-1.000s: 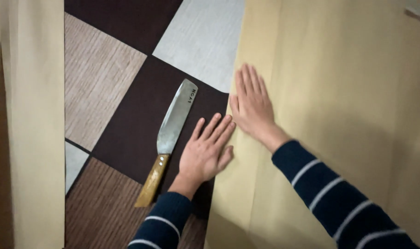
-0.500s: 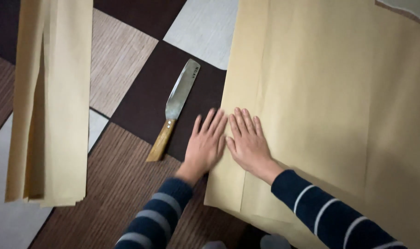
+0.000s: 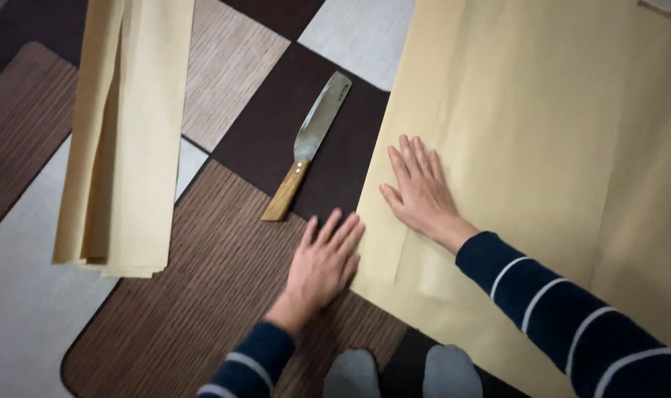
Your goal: Cutting and folding brown paper strips on a floor mat.
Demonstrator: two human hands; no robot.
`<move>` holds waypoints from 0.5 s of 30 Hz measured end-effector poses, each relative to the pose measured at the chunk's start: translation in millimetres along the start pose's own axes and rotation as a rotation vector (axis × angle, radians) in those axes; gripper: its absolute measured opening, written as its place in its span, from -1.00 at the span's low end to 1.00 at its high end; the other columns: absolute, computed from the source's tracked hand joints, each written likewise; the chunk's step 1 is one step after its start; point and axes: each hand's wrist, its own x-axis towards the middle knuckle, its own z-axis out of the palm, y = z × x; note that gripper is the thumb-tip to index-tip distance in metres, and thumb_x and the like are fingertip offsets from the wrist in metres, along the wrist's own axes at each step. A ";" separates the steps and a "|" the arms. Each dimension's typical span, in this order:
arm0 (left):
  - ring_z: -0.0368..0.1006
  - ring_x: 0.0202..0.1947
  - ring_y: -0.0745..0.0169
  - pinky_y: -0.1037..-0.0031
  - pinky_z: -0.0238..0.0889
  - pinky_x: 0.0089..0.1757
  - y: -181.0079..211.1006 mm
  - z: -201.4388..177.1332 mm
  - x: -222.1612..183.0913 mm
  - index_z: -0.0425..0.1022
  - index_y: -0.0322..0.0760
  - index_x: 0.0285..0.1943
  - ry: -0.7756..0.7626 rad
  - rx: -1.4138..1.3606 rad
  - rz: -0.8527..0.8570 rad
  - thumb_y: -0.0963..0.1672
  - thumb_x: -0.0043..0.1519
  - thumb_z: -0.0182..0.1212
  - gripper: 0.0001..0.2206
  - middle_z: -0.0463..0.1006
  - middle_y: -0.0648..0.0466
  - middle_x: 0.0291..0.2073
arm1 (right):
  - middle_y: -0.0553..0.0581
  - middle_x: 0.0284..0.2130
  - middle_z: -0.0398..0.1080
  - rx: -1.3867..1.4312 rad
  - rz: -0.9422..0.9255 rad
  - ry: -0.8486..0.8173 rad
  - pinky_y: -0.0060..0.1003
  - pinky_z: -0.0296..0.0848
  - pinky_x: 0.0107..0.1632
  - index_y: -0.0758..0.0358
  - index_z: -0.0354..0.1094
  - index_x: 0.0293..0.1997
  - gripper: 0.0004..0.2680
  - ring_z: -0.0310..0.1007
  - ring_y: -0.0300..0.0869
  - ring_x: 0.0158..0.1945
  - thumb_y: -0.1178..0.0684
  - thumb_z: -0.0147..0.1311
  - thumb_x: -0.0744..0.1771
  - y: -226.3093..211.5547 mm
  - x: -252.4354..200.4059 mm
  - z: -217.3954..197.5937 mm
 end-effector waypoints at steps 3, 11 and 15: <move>-0.01 0.76 -0.03 -0.22 -0.19 0.54 -25.7 7.4 19.2 0.31 0.02 0.74 -0.023 0.047 0.030 0.09 0.49 0.02 -0.41 0.30 0.16 0.71 | 0.37 0.76 -0.18 -0.050 -0.061 -0.005 0.50 -0.17 0.64 0.14 -0.03 0.78 -0.31 -0.27 0.36 0.78 -0.41 0.00 0.44 -6.6 -8.4 6.7; 0.48 0.37 -0.20 -0.03 0.41 0.23 -70.2 -35.0 68.0 0.47 -0.23 0.48 0.162 0.119 -0.263 -0.04 0.20 0.43 -0.39 0.56 -0.14 0.31 | 0.33 0.78 -0.26 0.013 -0.002 -0.191 0.48 -0.30 0.65 0.07 -0.06 0.79 -0.34 -0.39 0.32 0.80 -0.45 -0.11 0.47 -18.0 -28.4 9.6; 0.50 0.13 -0.08 0.16 0.59 0.01 -111.0 1.5 61.0 0.21 -0.20 0.71 -0.053 0.093 -0.522 -0.07 0.26 0.42 -0.23 0.45 -0.03 0.11 | 0.31 0.79 -0.31 0.012 0.018 -0.220 0.48 -0.29 0.66 0.05 -0.09 0.80 -0.33 -0.42 0.31 0.80 -0.46 -0.13 0.47 -22.1 -26.1 8.7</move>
